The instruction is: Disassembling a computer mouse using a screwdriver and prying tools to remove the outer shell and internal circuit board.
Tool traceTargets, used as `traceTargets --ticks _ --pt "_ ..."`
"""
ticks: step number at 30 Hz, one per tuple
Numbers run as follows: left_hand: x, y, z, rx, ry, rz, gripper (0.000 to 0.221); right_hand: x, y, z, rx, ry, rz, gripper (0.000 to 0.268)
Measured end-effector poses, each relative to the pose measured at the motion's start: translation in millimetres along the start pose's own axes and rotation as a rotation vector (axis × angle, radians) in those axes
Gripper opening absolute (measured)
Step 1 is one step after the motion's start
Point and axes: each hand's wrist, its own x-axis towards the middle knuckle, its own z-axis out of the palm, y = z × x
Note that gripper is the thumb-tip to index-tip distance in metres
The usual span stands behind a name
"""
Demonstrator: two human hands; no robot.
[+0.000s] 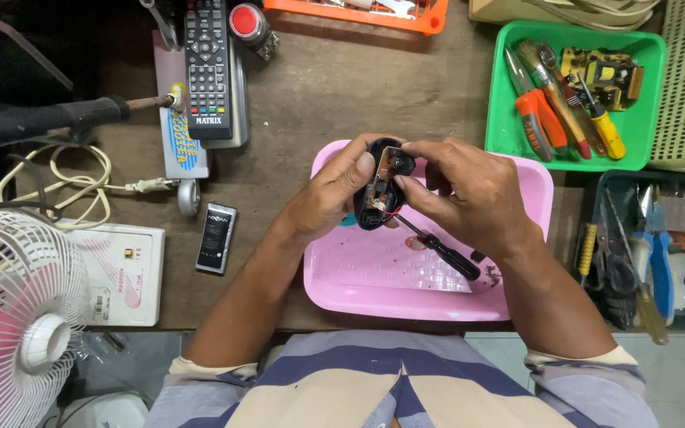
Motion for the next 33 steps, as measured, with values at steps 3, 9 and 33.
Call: traceTargets --ticks 3,9,33 --pt "-1 -2 0 -0.035 0.004 0.012 0.048 -2 2 2 0.015 -0.005 0.023 0.025" --pt "-1 -3 -1 -0.037 0.017 0.021 0.049 0 6 4 0.090 0.020 0.038 0.024" --pt "-6 -3 3 -0.159 0.031 0.091 0.038 -11 37 8 0.550 -0.097 0.270 0.034"
